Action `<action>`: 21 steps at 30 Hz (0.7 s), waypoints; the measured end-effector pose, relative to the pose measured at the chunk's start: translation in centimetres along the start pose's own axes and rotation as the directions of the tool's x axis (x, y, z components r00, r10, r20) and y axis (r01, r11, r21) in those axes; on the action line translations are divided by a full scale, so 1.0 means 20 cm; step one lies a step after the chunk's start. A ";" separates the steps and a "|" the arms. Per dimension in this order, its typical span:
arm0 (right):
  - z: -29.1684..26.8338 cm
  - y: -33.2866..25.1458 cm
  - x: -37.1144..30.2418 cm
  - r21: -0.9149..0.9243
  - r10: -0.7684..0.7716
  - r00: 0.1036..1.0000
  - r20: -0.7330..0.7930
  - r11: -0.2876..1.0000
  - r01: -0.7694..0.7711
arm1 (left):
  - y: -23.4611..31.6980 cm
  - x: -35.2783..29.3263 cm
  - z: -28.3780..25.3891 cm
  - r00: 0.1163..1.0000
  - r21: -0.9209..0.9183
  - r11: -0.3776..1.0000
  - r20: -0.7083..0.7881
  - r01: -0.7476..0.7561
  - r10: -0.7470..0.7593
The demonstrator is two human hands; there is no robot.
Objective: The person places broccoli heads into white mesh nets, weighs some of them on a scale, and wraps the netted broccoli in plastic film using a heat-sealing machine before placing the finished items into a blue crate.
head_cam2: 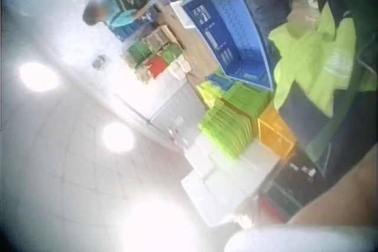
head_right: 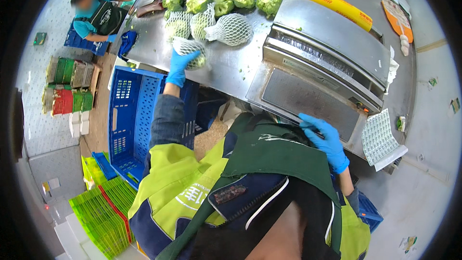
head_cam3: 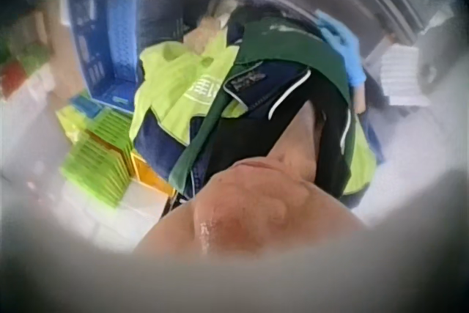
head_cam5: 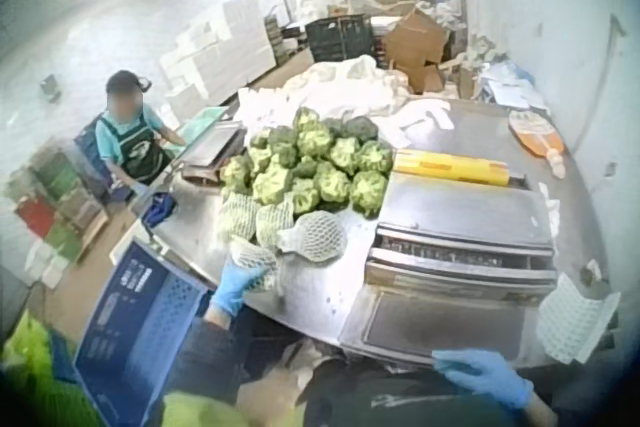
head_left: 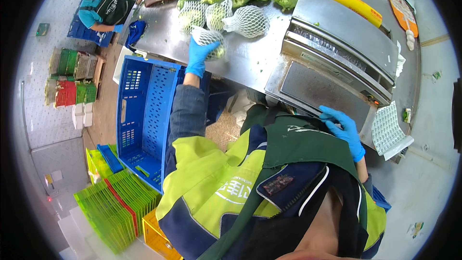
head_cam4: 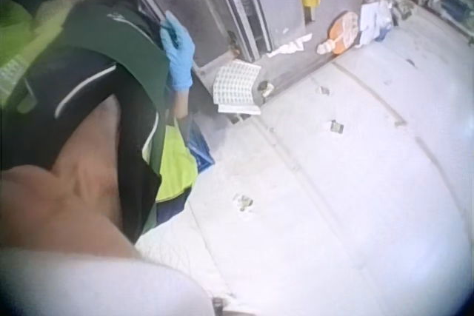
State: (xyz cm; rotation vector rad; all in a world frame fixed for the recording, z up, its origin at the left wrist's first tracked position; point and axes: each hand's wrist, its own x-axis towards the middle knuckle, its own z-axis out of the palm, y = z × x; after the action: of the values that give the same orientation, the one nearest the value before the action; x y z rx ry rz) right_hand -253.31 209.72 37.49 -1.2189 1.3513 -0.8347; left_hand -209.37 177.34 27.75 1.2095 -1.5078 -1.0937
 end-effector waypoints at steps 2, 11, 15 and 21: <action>-0.03 0.01 0.08 0.120 -0.003 0.998 -0.056 0.993 0.010 | 0.33 -0.08 0.11 0.981 -0.378 0.906 0.084 0.192 -0.173; -0.09 -0.25 0.43 0.503 -0.146 0.984 -0.103 0.846 0.178 | 0.92 -0.64 1.27 0.774 -0.655 0.534 0.633 0.534 0.002; -0.24 -0.02 0.37 0.453 -0.097 0.993 -0.067 0.884 0.117 | 0.82 -0.77 1.45 0.789 -0.607 0.532 0.573 0.590 -0.222; -0.42 0.27 0.45 0.483 0.064 0.987 -0.145 0.875 0.014 | 0.83 -0.81 1.57 0.732 -0.503 0.539 0.538 0.676 -0.417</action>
State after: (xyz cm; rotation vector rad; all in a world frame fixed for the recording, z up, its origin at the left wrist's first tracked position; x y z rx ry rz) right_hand -261.57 201.08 31.51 -0.7517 1.1781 -1.1867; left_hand -241.20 198.75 35.33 0.9880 -0.7623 -2.1870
